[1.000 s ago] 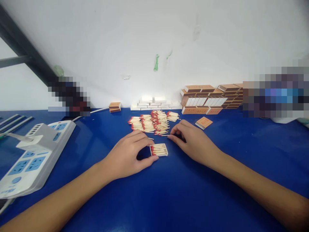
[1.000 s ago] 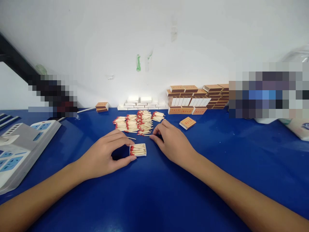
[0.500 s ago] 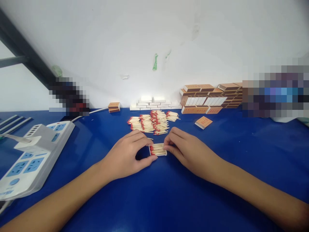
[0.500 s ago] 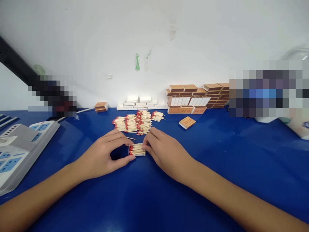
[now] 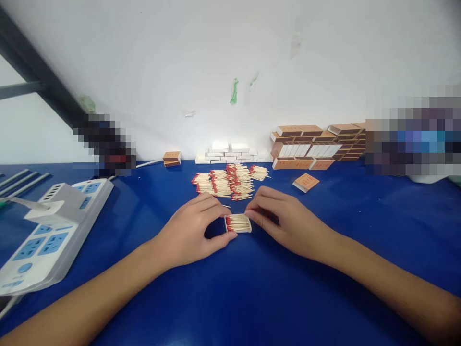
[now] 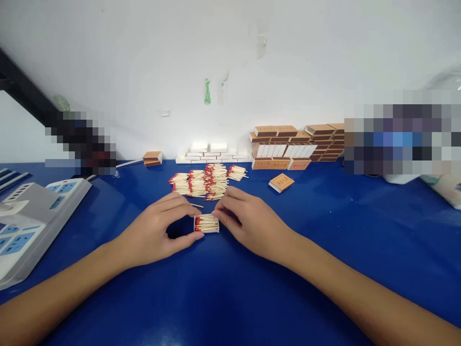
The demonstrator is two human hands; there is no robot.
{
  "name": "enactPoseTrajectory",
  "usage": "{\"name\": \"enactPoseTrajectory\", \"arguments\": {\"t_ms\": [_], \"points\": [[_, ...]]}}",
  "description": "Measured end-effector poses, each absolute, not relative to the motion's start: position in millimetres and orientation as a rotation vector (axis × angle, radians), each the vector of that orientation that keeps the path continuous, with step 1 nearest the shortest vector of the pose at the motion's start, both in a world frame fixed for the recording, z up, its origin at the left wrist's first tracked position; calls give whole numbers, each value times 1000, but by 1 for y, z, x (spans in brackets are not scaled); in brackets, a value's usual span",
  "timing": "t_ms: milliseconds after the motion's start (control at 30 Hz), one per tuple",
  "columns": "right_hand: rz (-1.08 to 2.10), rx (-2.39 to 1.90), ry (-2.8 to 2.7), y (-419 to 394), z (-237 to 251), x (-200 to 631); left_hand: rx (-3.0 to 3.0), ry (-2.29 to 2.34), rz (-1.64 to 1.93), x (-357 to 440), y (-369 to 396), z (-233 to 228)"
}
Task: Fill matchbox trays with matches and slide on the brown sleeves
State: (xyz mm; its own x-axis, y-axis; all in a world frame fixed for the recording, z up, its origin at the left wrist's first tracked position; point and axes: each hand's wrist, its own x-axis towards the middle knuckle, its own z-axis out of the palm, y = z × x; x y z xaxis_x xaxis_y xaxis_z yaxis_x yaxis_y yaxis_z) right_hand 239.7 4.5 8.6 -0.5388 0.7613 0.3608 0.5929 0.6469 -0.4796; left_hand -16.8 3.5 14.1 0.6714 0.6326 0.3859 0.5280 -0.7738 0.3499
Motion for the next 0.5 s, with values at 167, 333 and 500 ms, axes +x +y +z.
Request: {"name": "enactPoseTrajectory", "arguments": {"t_ms": [167, 333, 500], "points": [[216, -1159, -2212, 28, 5, 258, 2675, 925, 770, -17, 3, 16], [192, -1161, -2261, 37, 1, 268, 2671, 912, 768, -17, 3, 15], [253, -1096, -2326, 27, -2, 256, 2673, 904, 743, -19, 2, 19]]}}
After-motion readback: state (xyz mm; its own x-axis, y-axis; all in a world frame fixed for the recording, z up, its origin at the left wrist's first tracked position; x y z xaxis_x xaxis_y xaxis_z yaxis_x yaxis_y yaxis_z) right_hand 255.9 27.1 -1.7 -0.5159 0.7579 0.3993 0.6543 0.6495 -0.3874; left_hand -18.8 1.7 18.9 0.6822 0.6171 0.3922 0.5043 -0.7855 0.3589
